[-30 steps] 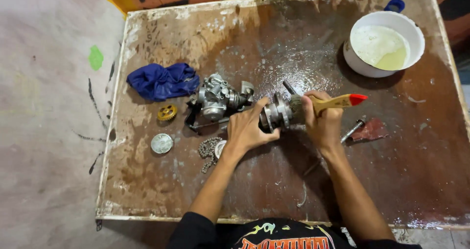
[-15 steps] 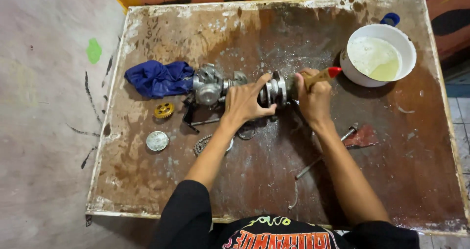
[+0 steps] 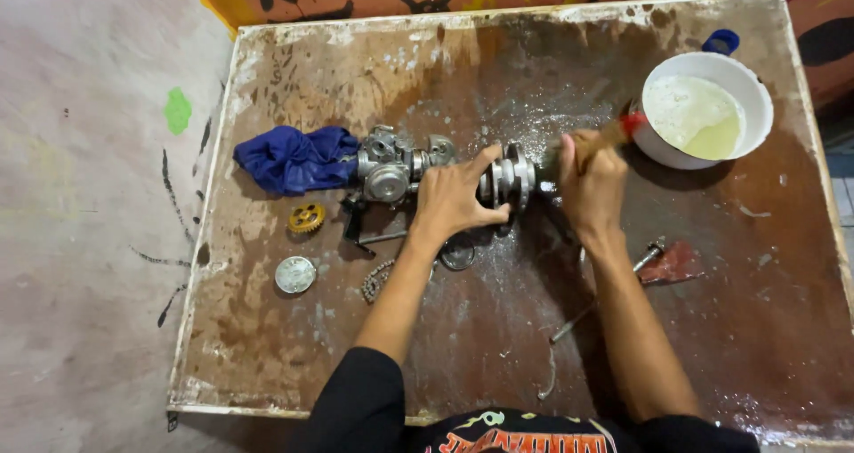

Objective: The person cleans a disassembled engine crankshaft assembly on a workbench using a brush and soapy water. They scrub the crankshaft and surrounding components, then use a sanding block to rub the surfaces of the crankshaft. The person also handles a blue cloth and a small metal gear during the process.

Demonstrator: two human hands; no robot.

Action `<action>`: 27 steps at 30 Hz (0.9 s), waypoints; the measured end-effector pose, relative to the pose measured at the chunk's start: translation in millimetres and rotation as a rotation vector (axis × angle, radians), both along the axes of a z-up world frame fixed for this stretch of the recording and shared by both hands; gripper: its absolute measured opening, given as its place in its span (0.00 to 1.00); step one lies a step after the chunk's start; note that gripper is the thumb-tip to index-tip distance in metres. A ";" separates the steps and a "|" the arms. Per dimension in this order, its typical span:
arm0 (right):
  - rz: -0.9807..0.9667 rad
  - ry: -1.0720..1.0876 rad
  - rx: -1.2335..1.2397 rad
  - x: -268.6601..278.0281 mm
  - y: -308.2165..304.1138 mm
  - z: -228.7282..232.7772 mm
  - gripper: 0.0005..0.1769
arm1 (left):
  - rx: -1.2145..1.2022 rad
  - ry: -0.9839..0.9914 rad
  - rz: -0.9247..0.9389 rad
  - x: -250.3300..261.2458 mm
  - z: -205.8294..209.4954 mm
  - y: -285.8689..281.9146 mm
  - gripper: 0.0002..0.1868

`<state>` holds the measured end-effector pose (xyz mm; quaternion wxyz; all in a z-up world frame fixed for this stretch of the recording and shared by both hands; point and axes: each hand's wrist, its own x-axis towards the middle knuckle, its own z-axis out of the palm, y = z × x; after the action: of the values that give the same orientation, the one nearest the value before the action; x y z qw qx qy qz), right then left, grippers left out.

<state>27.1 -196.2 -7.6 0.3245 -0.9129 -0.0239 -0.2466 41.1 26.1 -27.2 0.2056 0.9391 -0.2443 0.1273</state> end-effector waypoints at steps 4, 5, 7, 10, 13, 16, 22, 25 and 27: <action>0.177 -0.224 0.122 -2.6 4.2 -18.8 0.14 | 0.099 0.119 0.009 0.0 -9.2 1.4 0.50; 0.117 -0.155 0.068 0.5 -0.7 -21.9 0.15 | 0.060 0.058 -0.007 1.3 -9.7 0.8 0.50; 0.061 -0.084 0.013 3.5 -6.5 -24.9 0.15 | 0.021 -0.002 -0.020 2.1 -10.0 0.7 0.51; -0.098 0.268 0.021 8.6 -6.0 -21.9 0.21 | 0.085 0.089 -0.001 8.5 -7.1 0.9 0.51; 0.061 -0.087 0.205 -2.8 0.8 -21.4 0.13 | 0.141 0.241 0.015 0.5 -11.4 -0.4 0.51; 0.104 -0.128 0.303 4.6 6.4 -13.9 0.12 | 0.018 -0.060 -0.022 7.1 2.1 4.8 0.52; -0.025 0.009 -0.006 -0.3 4.5 -5.5 0.14 | 0.036 0.151 -0.006 -2.5 5.7 1.8 0.51; 0.122 -0.304 0.031 3.3 5.7 -17.7 0.13 | 0.016 0.124 -0.021 -4.2 7.0 2.4 0.48; 0.211 -0.197 0.024 5.9 -3.2 -20.8 0.13 | 0.009 0.087 -0.022 -5.2 11.7 2.7 0.51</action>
<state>33.0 -199.4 -28.4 0.3554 -0.8727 -0.1485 -0.3000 35.9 28.9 -15.6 0.2131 0.9419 -0.2460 0.0831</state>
